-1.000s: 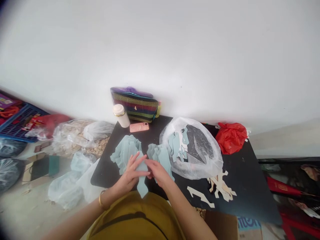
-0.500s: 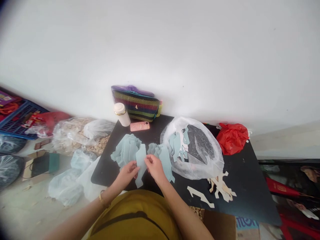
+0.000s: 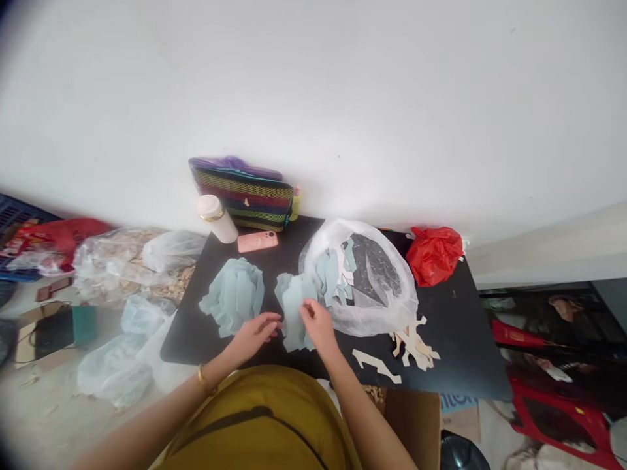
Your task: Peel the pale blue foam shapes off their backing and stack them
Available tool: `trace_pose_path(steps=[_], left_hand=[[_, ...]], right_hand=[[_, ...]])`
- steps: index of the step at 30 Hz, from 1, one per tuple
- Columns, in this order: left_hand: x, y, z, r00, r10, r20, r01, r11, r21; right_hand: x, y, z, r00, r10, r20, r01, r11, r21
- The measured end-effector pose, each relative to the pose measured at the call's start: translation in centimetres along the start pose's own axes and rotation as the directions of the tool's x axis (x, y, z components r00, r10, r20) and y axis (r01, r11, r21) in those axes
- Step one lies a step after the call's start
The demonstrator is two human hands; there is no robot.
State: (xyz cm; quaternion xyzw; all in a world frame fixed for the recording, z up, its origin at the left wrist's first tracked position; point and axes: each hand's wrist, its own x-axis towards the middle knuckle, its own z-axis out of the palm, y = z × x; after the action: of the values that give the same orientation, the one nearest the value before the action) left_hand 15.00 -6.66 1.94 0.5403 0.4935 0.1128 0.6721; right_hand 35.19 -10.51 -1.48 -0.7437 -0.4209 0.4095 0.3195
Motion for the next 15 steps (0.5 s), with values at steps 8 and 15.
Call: trace_pose_path(steps=[8, 15], left_hand=[[3.9, -1.4, 1.7, 0.984, -0.062, -0.167, 0.094, 0.978, 0.188], [6.6, 2.4, 2.0, 0.959, 0.101, -0.264, -0.031, 0.966, 0.257]], right_hand=[[2.5, 3.9, -3.0, 0.985, -0.049, -0.168, 0.014, 0.98, -0.201], [9.5, 4.7, -8.6, 0.965, 0.026, -0.26, -0.102, 0.953, -0.286]])
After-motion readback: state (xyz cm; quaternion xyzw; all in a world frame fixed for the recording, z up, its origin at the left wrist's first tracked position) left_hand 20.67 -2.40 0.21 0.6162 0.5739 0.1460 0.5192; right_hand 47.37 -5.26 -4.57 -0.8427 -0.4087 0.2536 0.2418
